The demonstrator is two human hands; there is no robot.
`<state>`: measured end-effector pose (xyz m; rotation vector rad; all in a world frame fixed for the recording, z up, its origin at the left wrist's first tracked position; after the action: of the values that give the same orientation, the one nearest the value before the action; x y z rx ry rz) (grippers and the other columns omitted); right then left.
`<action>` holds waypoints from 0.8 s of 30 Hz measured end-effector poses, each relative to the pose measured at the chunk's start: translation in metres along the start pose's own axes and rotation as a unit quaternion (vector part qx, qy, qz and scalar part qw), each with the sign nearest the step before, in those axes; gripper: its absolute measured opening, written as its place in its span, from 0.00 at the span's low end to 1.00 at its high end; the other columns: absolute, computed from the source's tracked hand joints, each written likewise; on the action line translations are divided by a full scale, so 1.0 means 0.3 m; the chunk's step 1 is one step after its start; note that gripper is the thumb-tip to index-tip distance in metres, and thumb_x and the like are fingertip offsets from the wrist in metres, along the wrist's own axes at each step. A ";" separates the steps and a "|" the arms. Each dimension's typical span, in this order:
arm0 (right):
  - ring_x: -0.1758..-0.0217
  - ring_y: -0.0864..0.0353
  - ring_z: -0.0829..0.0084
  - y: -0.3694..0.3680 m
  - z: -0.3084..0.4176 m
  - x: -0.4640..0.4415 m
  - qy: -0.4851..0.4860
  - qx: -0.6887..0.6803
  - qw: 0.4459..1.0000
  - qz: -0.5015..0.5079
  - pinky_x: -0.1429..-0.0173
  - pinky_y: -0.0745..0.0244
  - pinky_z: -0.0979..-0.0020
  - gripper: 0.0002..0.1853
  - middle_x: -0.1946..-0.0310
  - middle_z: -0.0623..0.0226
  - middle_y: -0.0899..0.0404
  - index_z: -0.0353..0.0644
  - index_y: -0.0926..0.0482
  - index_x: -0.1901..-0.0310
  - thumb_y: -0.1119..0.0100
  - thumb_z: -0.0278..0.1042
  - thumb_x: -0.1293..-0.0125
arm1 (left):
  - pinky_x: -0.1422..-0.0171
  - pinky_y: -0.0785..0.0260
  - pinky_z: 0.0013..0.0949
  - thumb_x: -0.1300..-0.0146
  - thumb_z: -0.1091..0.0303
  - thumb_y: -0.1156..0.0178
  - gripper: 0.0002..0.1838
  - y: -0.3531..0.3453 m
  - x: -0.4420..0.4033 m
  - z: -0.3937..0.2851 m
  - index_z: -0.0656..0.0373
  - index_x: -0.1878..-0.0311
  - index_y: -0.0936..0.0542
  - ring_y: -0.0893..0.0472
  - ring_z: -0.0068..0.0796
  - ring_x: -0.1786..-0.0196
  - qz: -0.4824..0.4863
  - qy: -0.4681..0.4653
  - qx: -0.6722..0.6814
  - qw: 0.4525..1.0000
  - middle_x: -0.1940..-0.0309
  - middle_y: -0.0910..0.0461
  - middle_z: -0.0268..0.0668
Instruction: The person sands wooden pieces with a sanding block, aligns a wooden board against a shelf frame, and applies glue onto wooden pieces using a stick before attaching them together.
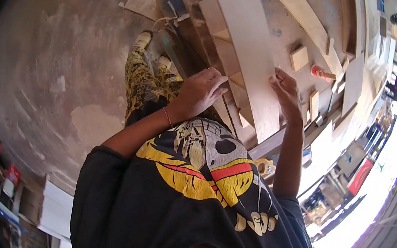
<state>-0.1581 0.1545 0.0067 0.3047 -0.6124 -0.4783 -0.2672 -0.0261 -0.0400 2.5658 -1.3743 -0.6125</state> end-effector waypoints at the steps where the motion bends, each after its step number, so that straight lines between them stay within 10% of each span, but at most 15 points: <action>1: 0.61 0.27 0.84 0.013 -0.030 -0.011 0.001 0.004 1.000 0.010 0.56 0.32 0.80 0.24 0.63 0.70 0.20 0.33 0.26 0.48 0.47 0.48 0.34 | 0.60 0.29 0.33 0.49 0.69 0.35 0.16 -0.018 0.010 0.008 0.61 0.57 0.27 0.24 0.35 0.64 -0.009 0.007 -0.002 1.000 0.67 0.28 0.36; 4: 0.67 0.22 0.86 0.075 -0.140 -0.042 -0.094 -0.280 0.954 0.055 0.65 0.30 0.87 0.14 0.65 0.69 0.19 0.34 0.25 0.51 0.50 0.35 0.31 | 0.58 0.30 0.33 0.50 0.68 0.36 0.13 -0.045 0.023 0.018 0.60 0.61 0.24 0.25 0.34 0.61 -0.048 0.021 -0.027 0.998 0.66 0.28 0.37; 13: 0.66 0.24 0.85 0.067 -0.147 -0.090 -0.038 -0.021 0.999 0.018 0.61 0.29 0.81 0.12 0.66 0.75 0.20 0.40 0.21 0.53 0.45 0.24 0.39 | 0.56 0.30 0.35 0.54 0.67 0.32 0.17 -0.081 0.012 -0.009 0.58 0.60 0.24 0.24 0.32 0.61 -0.102 -0.001 -0.067 0.993 0.67 0.27 0.35; 24: 0.67 0.26 0.86 0.112 -0.254 -0.142 -0.034 -0.023 0.999 0.035 0.64 0.30 0.82 0.12 0.68 0.77 0.20 0.39 0.20 0.54 0.43 0.23 0.40 | 0.59 0.31 0.32 0.54 0.68 0.34 0.13 -0.114 -0.013 -0.009 0.57 0.63 0.23 0.25 0.30 0.62 -0.053 -0.001 -0.164 0.985 0.68 0.27 0.33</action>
<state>-0.1305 0.2150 -0.0590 0.2234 -0.6751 -0.4357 -0.2421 -0.0037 -0.0480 2.3822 -1.0393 -0.7846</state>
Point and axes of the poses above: each hand's wrist, its own x-axis away from the middle knuckle, its own y-axis out of the back of the hand, z = x × y, the point moved 6 cm from there along -x, towards the middle knuckle
